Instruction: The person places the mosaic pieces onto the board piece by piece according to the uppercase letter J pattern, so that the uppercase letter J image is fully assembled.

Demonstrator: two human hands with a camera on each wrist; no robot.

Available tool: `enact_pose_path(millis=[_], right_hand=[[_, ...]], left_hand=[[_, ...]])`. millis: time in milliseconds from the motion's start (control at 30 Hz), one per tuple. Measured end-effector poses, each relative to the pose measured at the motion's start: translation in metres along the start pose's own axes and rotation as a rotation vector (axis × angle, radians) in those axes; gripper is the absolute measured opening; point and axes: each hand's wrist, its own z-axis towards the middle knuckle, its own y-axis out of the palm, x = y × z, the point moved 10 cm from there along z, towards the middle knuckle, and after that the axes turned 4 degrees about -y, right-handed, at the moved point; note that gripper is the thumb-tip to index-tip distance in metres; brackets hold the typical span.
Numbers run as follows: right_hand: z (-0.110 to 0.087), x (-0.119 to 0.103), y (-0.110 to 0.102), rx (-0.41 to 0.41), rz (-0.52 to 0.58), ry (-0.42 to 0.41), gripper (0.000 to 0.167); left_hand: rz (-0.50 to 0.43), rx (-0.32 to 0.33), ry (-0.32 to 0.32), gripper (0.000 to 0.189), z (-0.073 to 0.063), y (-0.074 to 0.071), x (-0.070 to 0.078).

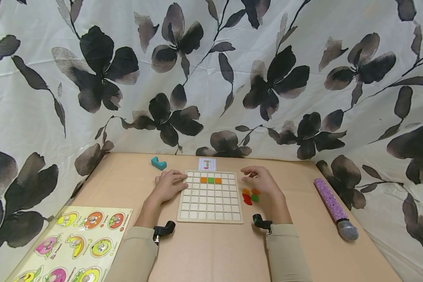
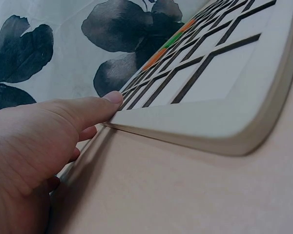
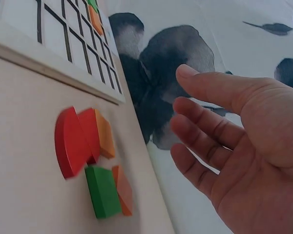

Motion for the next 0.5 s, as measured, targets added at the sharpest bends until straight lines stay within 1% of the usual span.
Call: enact_pose_path(millis=[100,333,500], right_hand=[[-0.002,0.007,-0.003,-0.011,0.000,0.022,0.034],[-0.007,0.020,-0.012,-0.014,-0.001,0.075,0.036],[-0.012,0.030,-0.018,-0.017,0.008,0.133,0.034]], left_hand=[[-0.001,-0.003,-0.005,0.041,0.000,0.000,-0.001],[0.005,0.004,0.009,0.041,0.001,-0.001,0.000],[-0.002,-0.002,-0.004,0.042,0.001,0.000,-0.001]])
